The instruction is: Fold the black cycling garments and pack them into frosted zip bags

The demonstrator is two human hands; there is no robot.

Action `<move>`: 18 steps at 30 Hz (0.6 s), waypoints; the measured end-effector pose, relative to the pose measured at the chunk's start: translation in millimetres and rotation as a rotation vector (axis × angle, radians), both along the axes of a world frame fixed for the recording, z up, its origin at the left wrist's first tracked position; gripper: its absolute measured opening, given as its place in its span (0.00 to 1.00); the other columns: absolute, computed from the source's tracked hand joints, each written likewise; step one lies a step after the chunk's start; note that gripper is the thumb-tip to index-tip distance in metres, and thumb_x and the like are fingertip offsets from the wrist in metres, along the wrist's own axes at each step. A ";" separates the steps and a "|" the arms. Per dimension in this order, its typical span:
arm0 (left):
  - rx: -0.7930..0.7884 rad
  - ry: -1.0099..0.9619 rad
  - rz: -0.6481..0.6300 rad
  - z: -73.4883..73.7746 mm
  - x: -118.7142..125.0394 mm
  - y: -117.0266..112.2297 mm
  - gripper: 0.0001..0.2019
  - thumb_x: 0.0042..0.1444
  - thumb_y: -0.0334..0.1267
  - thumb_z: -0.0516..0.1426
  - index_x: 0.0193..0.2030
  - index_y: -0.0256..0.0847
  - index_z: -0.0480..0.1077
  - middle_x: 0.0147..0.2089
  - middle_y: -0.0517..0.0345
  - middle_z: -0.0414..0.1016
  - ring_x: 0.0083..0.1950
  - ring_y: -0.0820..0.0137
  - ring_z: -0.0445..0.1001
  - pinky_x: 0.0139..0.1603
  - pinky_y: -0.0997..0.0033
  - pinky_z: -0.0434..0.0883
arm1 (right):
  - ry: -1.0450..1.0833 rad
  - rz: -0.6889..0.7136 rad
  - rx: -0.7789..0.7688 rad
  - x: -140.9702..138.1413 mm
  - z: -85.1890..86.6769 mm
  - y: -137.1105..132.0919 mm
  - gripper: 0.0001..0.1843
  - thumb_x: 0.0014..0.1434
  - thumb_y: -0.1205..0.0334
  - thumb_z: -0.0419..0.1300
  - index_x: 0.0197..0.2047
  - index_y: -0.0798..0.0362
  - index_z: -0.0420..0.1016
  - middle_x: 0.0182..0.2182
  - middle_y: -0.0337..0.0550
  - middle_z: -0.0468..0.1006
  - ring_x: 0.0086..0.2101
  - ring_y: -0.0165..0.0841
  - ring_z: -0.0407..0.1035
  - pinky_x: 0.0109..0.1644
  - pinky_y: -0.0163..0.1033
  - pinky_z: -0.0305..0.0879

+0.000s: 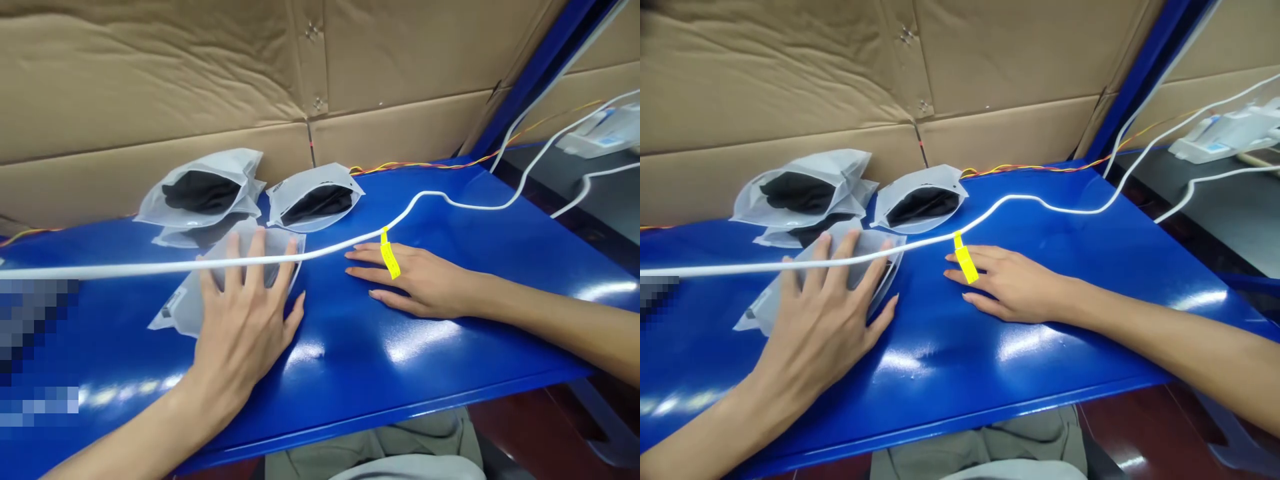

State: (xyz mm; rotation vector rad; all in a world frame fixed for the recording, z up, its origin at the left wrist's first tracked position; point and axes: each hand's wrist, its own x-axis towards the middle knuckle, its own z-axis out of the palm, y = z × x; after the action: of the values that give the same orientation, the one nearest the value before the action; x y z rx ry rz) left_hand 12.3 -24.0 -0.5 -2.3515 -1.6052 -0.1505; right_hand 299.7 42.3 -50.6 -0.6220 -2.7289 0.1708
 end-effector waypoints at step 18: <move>0.091 -0.229 -0.371 0.5 1.2 -4.5 0.32 0.67 0.32 0.54 0.77 0.39 0.57 0.72 0.39 0.71 0.72 0.50 0.73 0.67 0.56 0.78 | 0.240 0.228 0.284 -3.4 10.2 -10.9 0.13 0.72 0.66 0.56 0.53 0.55 0.81 0.41 0.48 0.88 0.40 0.36 0.82 0.44 0.42 0.80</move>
State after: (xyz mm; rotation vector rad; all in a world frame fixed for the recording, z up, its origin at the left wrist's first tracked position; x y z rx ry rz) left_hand 13.5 -28.5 0.0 -2.6112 -1.2007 -0.5753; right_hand 296.3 31.4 -40.4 -0.1966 -2.5189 -0.0843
